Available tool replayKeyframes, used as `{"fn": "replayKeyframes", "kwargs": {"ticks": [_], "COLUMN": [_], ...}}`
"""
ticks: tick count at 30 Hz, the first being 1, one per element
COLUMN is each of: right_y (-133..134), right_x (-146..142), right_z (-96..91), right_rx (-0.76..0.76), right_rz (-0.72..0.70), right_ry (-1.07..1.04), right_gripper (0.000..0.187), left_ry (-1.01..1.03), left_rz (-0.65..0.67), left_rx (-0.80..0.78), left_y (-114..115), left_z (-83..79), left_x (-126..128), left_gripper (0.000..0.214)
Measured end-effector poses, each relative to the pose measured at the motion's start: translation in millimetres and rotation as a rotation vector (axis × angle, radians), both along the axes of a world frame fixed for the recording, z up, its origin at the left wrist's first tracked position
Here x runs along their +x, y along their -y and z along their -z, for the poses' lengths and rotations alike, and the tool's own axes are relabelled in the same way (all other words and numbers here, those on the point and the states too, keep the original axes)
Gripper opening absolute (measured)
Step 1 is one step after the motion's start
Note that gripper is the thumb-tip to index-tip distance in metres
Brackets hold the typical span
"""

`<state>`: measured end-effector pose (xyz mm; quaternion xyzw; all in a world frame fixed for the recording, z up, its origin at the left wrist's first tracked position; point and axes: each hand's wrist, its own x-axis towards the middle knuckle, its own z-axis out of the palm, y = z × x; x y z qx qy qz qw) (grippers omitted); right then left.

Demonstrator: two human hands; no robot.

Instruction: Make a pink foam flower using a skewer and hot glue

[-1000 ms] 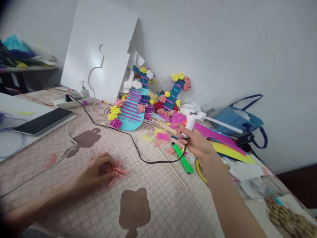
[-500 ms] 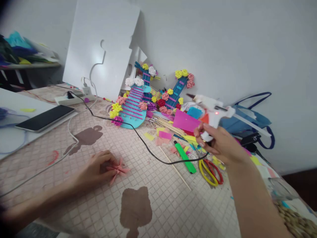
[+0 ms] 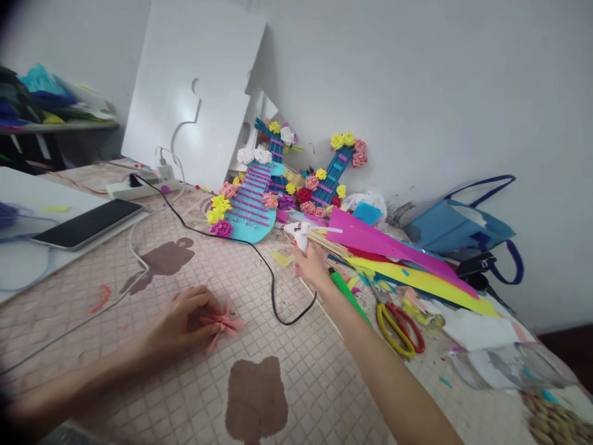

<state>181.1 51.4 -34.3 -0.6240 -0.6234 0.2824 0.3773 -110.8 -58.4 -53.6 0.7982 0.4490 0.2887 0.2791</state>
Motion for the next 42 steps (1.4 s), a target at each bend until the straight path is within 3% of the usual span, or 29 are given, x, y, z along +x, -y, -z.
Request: {"fn": "replayKeyframes", "kwargs": {"ticks": [4,9,20,29,42], "right_y": [-22,-29,-27,-33,-36], "right_x": [0,7,27,30,32], "right_z": [20.3,26.4,12.8,14.9,5.1], "right_rx": [0.048,0.11,0.136,0.198,0.208], "right_rz": [0.088,0.065,-0.067,-0.039,-0.137], "right_ry": [0.187,0.337,0.418,0.512,0.606], "right_gripper": [0.011,0.014,0.028,0.016,0.026], "left_ry": [-0.008,0.001,-0.043,-0.037,-0.028], "left_rz": [-0.008,-0.003,-0.019,-0.018,-0.019], "left_rx": [-0.001,0.003,0.009,-0.006,-0.008], "left_y": [1,1,1,0,0], "left_z": [-1.1,0.7,-0.5,1.1,0.0], "left_x": [1,0,1,0,0], "left_gripper": [0.006,0.004,0.007,0.008,0.008]}}
